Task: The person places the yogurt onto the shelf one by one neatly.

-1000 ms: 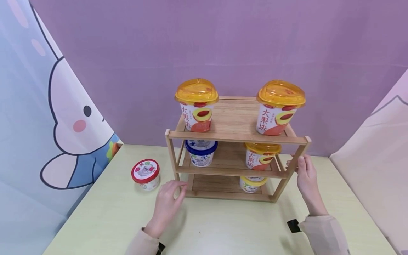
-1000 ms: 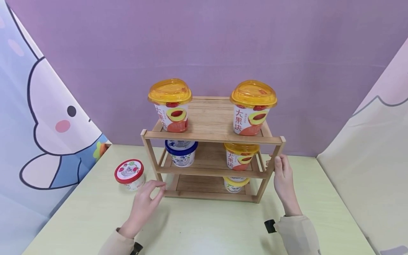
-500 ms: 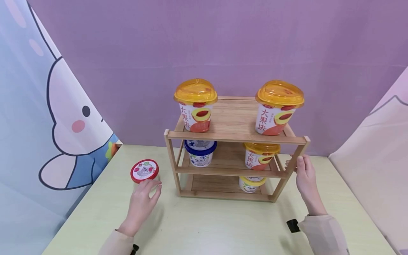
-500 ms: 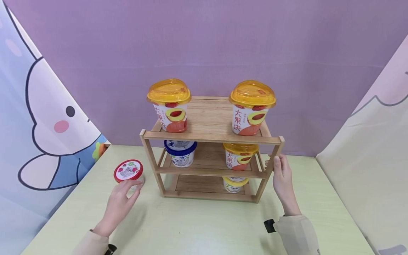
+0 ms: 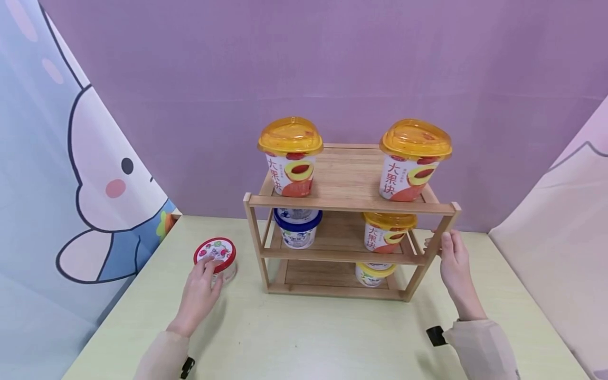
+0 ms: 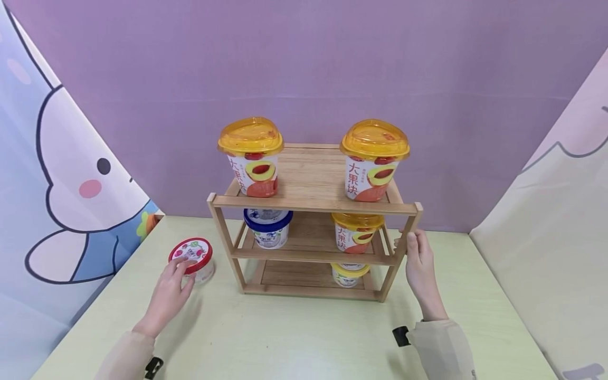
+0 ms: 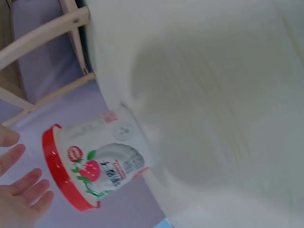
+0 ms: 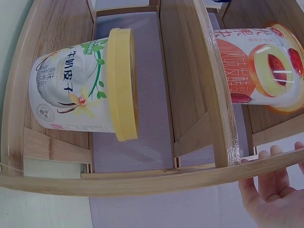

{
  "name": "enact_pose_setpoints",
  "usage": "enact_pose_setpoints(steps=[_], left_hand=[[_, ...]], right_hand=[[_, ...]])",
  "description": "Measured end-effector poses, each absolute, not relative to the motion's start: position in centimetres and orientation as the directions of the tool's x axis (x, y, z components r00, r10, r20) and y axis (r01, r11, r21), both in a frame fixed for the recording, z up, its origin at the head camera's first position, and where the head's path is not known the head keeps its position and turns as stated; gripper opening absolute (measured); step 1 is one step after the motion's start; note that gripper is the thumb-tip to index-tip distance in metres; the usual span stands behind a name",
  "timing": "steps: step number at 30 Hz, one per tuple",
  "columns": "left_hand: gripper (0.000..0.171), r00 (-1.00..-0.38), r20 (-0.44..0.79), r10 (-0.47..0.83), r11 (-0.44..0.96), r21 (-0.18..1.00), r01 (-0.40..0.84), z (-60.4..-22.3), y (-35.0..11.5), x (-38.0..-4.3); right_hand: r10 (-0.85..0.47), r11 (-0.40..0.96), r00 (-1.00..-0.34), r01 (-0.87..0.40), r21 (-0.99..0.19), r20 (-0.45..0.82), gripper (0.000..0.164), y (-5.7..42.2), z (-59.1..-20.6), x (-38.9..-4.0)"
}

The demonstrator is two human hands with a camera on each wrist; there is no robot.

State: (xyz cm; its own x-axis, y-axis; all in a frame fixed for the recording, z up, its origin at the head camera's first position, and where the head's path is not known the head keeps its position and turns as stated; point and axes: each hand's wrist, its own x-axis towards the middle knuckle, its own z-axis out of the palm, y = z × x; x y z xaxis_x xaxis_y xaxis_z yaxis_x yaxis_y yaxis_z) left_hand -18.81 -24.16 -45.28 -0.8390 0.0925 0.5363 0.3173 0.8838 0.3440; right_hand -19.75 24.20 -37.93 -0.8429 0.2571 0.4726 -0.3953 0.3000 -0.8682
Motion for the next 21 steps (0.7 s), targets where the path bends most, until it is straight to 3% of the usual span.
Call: enact_pose_setpoints(steps=[7, 21], left_hand=[[0.041, -0.865, 0.488, 0.116, 0.887, 0.342, 0.312, -46.0, -24.9, -19.7], [0.035, -0.898, 0.428, 0.106, 0.891, 0.359, 0.276, -46.9, -25.8, -20.5]], right_hand=[[0.248, 0.327, -0.845, -0.387, -0.862, 0.473, 0.019, 24.1, -37.8, -19.7], [0.260, 0.331, -0.844, -0.378, -0.865, 0.469, 0.024, 24.2, -37.9, -19.7]])
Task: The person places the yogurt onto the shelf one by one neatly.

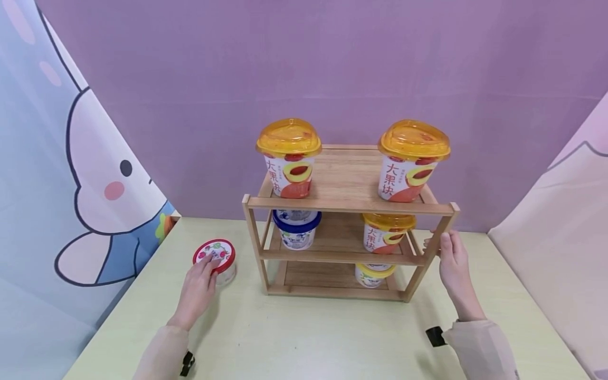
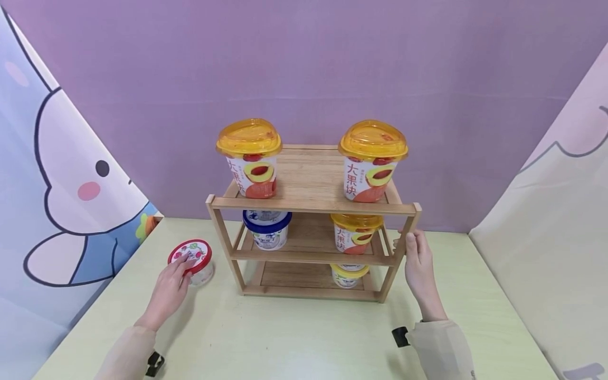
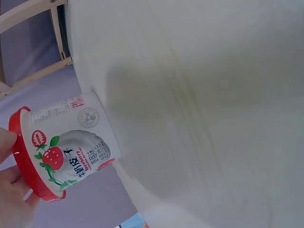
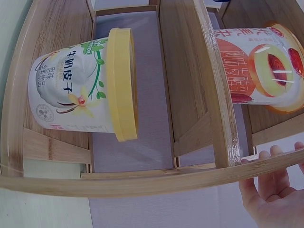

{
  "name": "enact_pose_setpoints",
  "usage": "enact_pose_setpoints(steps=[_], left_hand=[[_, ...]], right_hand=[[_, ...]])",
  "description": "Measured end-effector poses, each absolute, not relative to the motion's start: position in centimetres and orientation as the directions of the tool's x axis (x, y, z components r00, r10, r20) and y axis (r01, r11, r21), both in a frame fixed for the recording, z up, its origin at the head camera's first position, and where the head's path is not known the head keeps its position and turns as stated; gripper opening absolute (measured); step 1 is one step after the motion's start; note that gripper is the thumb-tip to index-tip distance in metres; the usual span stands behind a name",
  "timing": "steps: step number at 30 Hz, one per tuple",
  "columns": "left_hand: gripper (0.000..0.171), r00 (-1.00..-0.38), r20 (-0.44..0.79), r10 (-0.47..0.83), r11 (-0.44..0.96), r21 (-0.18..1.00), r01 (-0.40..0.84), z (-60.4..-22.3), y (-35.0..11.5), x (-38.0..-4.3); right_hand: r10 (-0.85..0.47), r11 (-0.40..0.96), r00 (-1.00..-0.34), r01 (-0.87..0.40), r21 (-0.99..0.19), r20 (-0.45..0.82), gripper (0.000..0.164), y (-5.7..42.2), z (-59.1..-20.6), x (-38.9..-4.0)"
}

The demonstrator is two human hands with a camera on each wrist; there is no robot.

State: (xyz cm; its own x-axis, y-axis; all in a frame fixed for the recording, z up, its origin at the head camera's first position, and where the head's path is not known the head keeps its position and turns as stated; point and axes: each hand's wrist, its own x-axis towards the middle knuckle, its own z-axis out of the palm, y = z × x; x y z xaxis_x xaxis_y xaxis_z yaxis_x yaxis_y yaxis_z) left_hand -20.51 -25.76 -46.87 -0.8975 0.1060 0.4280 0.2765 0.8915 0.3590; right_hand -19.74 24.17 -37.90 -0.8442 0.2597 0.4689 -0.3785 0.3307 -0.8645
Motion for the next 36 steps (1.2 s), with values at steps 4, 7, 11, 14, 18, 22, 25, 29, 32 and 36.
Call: enact_pose_setpoints(steps=[4, 7, 11, 14, 18, 22, 25, 29, 32, 36], left_hand=[[0.034, -0.892, 0.438, 0.112, 0.899, 0.338, 0.279, -47.0, -25.7, -20.7], [0.033, -0.880, 0.461, 0.118, 0.911, 0.302, 0.280, -47.2, -25.5, -20.8], [0.032, -0.872, 0.476, 0.114, 0.924, 0.270, 0.269, -47.1, -25.1, -20.9], [0.032, -0.872, 0.477, 0.108, 0.929, 0.264, 0.259, -46.9, -24.6, -21.1], [0.032, -0.859, 0.503, 0.102, 0.936, 0.243, 0.254, -46.9, -24.1, -21.5], [0.031, -0.823, 0.558, 0.108, 0.940, 0.212, 0.267, -47.1, -23.6, -22.0], [0.030, -0.791, 0.602, 0.111, 0.937, 0.202, 0.285, -47.2, -23.2, -22.3], [0.029, -0.767, 0.633, 0.099, 0.932, 0.210, 0.294, -47.2, -22.7, -22.5], [0.029, -0.772, 0.630, 0.083, 0.935, 0.219, 0.280, -47.2, -22.5, -22.6], [0.029, -0.781, 0.620, 0.076, 0.936, 0.227, 0.270, -47.2, -22.3, -22.9]], right_hand=[[0.262, 0.321, -0.843, -0.382, -0.866, 0.469, 0.026, 24.2, -37.9, -19.7], [0.264, 0.321, -0.844, -0.380, -0.867, 0.468, 0.028, 24.1, -37.9, -19.7], [0.263, 0.326, -0.844, -0.379, -0.866, 0.468, 0.024, 24.1, -37.9, -19.7], [0.259, 0.317, -0.843, -0.386, -0.866, 0.471, 0.020, 24.2, -38.0, -19.7], [0.257, 0.301, -0.842, -0.398, -0.867, 0.475, 0.020, 24.2, -38.0, -19.8], [0.257, 0.297, -0.841, -0.400, -0.867, 0.476, 0.020, 24.2, -38.0, -19.8], [0.258, 0.297, -0.842, -0.398, -0.868, 0.474, 0.019, 24.2, -38.0, -19.7], [0.258, 0.294, -0.844, -0.396, -0.870, 0.471, 0.019, 24.1, -38.0, -19.8], [0.261, 0.293, -0.844, -0.394, -0.871, 0.469, 0.019, 24.1, -38.0, -19.8], [0.265, 0.307, -0.840, -0.391, -0.868, 0.473, 0.020, 24.1, -37.9, -19.8]])
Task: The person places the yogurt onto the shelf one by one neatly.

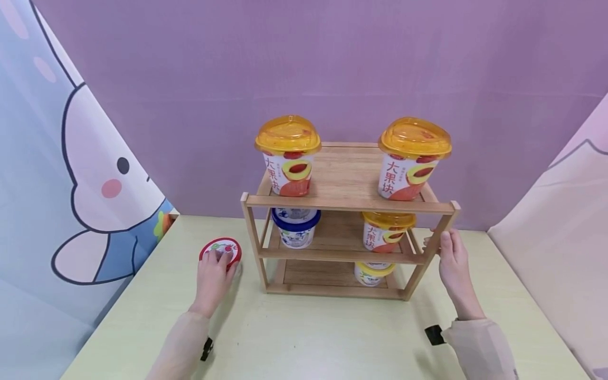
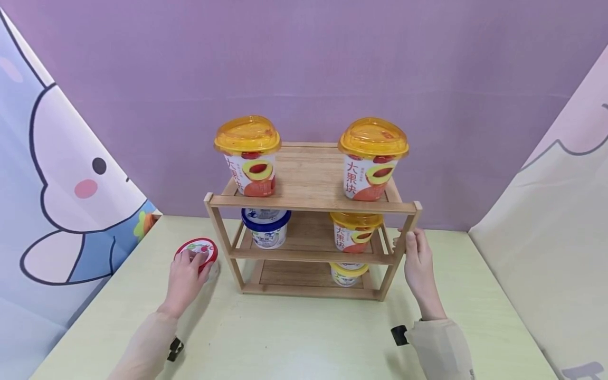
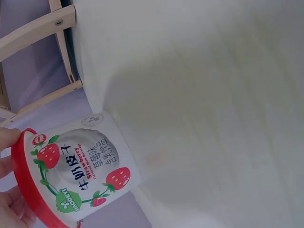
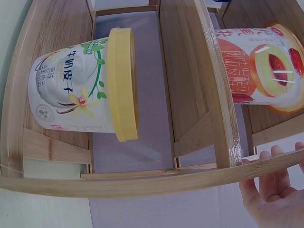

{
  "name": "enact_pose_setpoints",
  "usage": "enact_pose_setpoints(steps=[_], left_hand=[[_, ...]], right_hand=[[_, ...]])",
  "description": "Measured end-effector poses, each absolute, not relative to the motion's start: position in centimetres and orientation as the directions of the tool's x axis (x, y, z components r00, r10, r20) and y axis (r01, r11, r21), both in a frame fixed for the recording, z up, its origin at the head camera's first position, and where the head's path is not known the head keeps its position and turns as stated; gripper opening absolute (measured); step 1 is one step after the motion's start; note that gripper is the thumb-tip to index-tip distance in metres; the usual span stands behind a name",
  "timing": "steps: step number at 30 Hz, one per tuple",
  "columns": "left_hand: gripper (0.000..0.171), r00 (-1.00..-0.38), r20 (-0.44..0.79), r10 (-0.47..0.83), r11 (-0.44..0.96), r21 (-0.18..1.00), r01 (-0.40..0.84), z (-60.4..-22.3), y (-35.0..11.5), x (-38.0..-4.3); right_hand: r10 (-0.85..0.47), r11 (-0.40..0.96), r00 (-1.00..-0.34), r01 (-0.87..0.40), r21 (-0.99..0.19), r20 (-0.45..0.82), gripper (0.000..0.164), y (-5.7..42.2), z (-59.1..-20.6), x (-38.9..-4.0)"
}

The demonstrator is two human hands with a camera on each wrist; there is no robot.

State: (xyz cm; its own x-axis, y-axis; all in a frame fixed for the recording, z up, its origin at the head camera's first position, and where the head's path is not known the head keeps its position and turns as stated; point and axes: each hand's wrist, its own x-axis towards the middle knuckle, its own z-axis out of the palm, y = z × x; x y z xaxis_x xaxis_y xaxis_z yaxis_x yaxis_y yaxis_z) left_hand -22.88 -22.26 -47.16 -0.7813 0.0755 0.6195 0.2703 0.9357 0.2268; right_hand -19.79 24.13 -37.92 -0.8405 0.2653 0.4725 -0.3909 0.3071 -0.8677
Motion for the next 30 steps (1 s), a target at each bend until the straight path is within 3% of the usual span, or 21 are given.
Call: enact_pose_setpoints(steps=[11, 21, 30], left_hand=[[0.036, -0.853, 0.506, 0.129, 0.880, 0.339, 0.334, -46.3, -23.7, -21.7], [0.043, -0.874, 0.441, 0.204, 0.866, 0.335, 0.371, -46.4, -25.6, -20.9], [0.044, -0.907, 0.373, 0.194, 0.905, 0.289, 0.313, -46.5, -25.4, -21.2]], right_hand=[[0.267, 0.303, -0.841, -0.391, -0.869, 0.471, 0.020, 24.2, -37.9, -19.8], [0.262, 0.295, -0.839, -0.401, -0.867, 0.477, 0.021, 24.2, -38.0, -20.0], [0.265, 0.290, -0.840, -0.399, -0.870, 0.473, 0.020, 24.1, -38.0, -19.8]])
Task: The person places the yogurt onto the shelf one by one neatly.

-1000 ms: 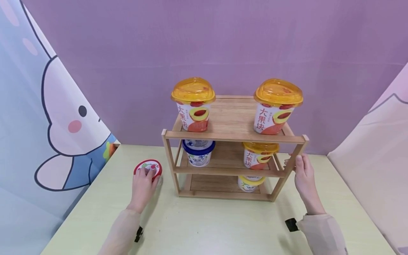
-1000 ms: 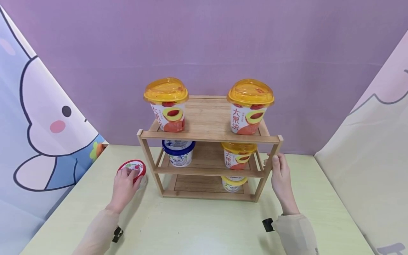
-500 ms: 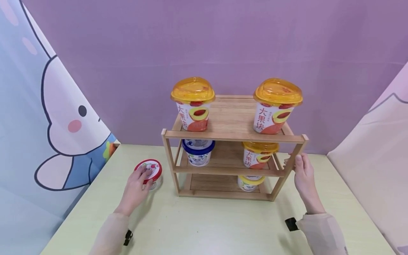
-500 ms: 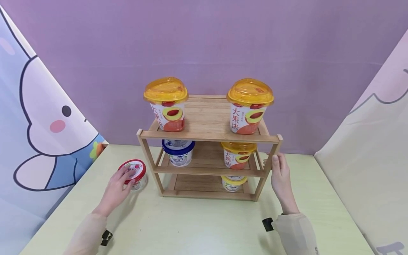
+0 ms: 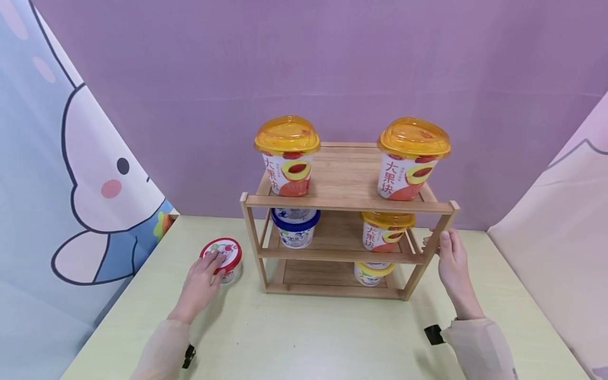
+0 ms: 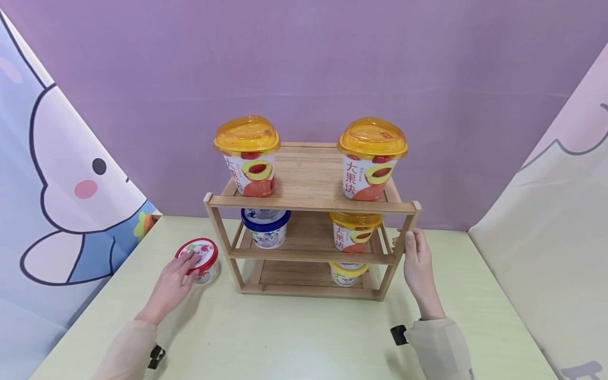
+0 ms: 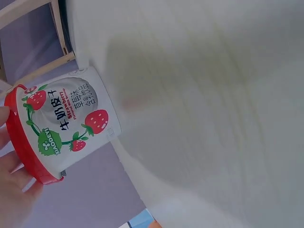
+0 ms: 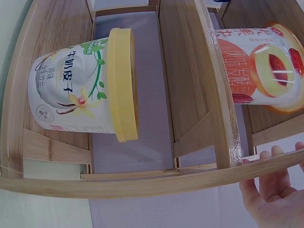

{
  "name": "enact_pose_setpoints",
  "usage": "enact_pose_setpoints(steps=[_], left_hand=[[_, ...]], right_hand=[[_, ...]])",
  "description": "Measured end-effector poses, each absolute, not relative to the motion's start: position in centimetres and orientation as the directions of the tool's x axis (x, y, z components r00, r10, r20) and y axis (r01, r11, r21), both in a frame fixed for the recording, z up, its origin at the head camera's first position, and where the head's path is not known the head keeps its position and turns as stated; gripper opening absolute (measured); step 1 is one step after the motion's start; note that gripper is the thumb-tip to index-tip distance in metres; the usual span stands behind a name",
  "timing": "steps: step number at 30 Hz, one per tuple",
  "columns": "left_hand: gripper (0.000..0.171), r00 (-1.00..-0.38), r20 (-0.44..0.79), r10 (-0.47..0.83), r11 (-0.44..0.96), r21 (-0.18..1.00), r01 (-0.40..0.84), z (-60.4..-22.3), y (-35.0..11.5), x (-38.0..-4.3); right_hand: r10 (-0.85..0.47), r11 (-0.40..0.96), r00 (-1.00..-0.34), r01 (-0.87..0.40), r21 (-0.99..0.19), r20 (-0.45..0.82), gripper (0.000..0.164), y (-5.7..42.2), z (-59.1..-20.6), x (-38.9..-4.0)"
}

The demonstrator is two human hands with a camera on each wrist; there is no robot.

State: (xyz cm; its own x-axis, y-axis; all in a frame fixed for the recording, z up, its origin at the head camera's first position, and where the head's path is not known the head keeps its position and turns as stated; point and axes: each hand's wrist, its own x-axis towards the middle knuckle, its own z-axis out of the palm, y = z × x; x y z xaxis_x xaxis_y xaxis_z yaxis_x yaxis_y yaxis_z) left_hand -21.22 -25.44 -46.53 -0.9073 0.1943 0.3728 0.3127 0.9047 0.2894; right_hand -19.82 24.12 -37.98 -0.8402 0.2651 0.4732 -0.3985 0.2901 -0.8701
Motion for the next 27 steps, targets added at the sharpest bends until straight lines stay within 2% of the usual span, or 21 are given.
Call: enact_pose_setpoints(steps=[6, 12, 27], left_hand=[[0.042, -0.854, 0.482, 0.195, 0.922, 0.208, 0.327, -46.6, -24.7, -21.3], [0.042, -0.866, 0.471, 0.168, 0.942, 0.183, 0.282, -46.6, -23.9, -21.3], [0.039, -0.834, 0.530, 0.157, 0.962, 0.107, 0.250, -46.8, -22.6, -22.0]], right_hand=[[0.266, 0.286, -0.840, -0.399, -0.871, 0.473, 0.020, 24.1, -37.9, -19.8], [0.267, 0.312, -0.846, -0.378, -0.872, 0.462, 0.019, 24.1, -37.9, -19.8], [0.272, 0.281, -0.839, -0.400, -0.872, 0.472, 0.020, 24.1, -38.0, -19.9]])
